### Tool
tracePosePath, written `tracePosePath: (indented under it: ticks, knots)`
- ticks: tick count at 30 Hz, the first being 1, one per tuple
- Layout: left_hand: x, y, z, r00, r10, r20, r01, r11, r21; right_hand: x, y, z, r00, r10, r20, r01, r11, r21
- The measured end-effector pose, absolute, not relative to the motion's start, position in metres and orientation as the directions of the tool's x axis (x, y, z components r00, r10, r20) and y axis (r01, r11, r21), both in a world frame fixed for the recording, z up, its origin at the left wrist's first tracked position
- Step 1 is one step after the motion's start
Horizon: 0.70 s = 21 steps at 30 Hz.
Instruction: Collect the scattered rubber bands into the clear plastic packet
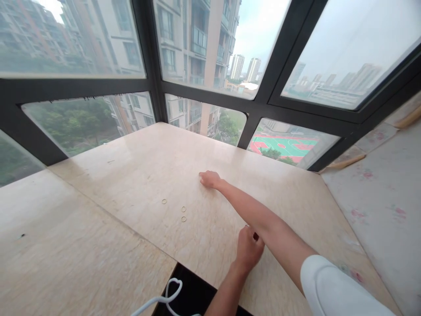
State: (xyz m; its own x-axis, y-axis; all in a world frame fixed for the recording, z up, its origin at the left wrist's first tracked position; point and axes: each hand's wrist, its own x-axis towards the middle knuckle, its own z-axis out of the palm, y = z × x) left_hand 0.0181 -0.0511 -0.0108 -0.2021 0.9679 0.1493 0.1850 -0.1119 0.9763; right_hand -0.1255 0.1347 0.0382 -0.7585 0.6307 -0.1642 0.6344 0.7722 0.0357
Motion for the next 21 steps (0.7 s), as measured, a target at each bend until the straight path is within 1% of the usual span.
tracePosePath:
  ticks: [6, 11, 16, 21]
  knots:
    - [0.018, -0.049, -0.007, -0.213, 0.959, 0.186, 0.177, -0.149, 0.973, -0.118, 0.142, 0.036, -0.831, 0.530, -0.168, 0.511, 0.847, 0.146]
    - [0.018, -0.048, -0.007, -0.210, 0.954, 0.216, 0.218, -0.170, 0.961, -0.088, 0.136, 0.034, -0.858, 0.489, -0.155, 0.457, 0.866, 0.202]
    - [0.019, -0.047, -0.008, -0.225, 0.949, 0.220, 0.223, -0.170, 0.960, -0.047, 0.128, 0.030, -0.872, 0.466, -0.148, 0.429, 0.875, 0.225]
    - [0.019, -0.046, -0.006, -0.224, 0.945, 0.237, 0.232, -0.185, 0.955, 0.002, 0.118, 0.028, -0.867, 0.477, -0.145, 0.443, 0.870, 0.216]
